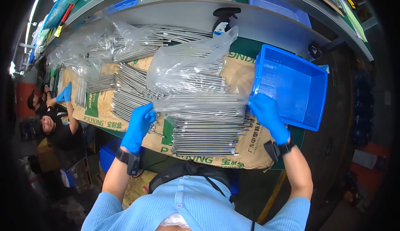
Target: The person moves a blue bin, empties a plastic bag of metal rods onto the table, and gathers the rods into a bundle. They then align the bundle by hand and place it into the blue bin.
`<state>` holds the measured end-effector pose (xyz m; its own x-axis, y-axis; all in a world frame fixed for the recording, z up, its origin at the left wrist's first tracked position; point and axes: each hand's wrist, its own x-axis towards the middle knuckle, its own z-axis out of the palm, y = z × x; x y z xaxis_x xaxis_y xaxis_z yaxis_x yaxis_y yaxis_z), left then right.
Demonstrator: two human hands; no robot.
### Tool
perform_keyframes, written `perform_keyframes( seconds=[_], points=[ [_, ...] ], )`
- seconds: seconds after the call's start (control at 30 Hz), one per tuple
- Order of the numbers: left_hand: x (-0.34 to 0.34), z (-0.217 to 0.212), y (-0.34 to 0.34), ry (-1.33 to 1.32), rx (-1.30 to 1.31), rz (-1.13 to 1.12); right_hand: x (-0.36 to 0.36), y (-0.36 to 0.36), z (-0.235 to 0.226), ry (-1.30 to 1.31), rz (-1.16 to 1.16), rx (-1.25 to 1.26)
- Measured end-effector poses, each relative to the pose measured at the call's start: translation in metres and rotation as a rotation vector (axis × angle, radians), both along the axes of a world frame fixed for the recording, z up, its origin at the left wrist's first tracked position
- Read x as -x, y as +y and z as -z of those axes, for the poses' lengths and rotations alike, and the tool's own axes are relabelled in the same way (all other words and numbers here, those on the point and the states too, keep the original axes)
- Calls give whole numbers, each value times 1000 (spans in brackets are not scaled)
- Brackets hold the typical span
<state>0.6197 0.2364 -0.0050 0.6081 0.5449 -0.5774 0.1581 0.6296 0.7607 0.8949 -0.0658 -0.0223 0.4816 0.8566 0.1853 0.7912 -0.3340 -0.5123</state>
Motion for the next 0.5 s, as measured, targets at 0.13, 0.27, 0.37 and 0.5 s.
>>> perform_keyframes(
  seconds=[0.13, 0.27, 0.37, 0.5],
  points=[
    [11, -4, 18, -116, 127, -88, 14, 6, -44, -6, -54, -104],
    [1, -4, 4, 22, 120, -214, 19, -3, -44, 23, 37, -138],
    [5, -2, 8, -19, 108, -157, 29, -4, -43, 59, 92, -176],
    [28, 6, 16, -171, 24, 9, 38, -3, -41, 126, 143, -237]
  ],
)
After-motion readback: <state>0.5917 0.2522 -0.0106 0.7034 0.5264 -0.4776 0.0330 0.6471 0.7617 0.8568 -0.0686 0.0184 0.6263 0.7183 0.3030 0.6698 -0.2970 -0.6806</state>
